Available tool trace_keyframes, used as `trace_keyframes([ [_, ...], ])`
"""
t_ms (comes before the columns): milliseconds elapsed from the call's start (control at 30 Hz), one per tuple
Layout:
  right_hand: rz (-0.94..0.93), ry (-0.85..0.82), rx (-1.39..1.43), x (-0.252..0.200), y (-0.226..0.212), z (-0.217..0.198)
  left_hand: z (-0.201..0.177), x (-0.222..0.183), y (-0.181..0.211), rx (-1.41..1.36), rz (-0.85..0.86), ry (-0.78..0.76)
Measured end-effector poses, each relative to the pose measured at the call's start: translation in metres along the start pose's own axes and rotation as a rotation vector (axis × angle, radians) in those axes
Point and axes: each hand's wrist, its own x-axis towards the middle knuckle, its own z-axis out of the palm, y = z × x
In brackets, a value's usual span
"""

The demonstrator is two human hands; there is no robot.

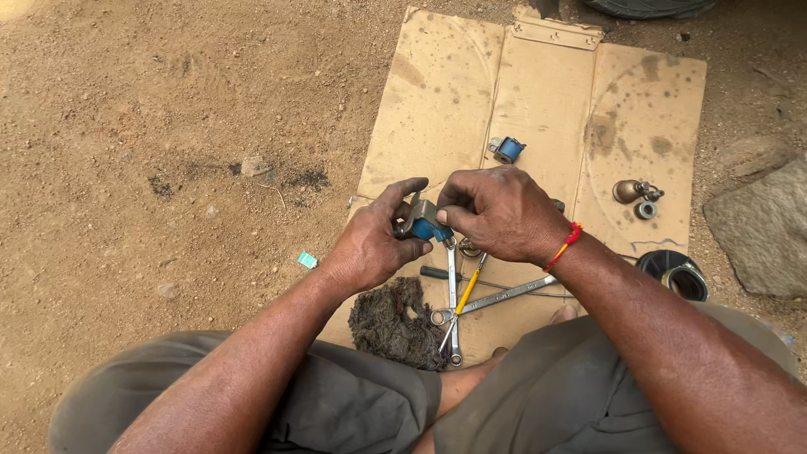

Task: The person cleans and reassembles small metal motorcycle components using a thin metal pick and a rag, then joins two blue plastic pieces onto a metal valve assembly.

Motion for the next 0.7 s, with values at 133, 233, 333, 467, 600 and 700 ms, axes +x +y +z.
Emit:
trace_keyframes([
  [133,-0.229,0.106,-0.136,-0.004,0.004,0.008,0.001,-0.002,-0.001,-0.029,-0.022,-0.006],
  [233,-0.247,0.108,-0.281,-0.002,0.009,0.017,0.002,-0.004,0.0,0.028,-0.025,-0.032],
  [333,-0.158,0.065,-0.344,0.002,0.015,0.027,0.005,-0.006,0.0,0.117,-0.089,-0.044],
  [467,-0.078,0.049,-0.196,0.008,0.022,0.034,0.004,-0.005,-0.001,0.115,-0.096,-0.032],
  [600,-0.001,-0.09,-0.017,0.014,0.029,0.029,-0.001,0.002,-0.004,0.006,-0.148,-0.044],
  [700,-0.104,-0.073,-0.081,0.013,0.031,0.025,-0.005,0.003,-0.006,-0.131,-0.216,-0.095],
])
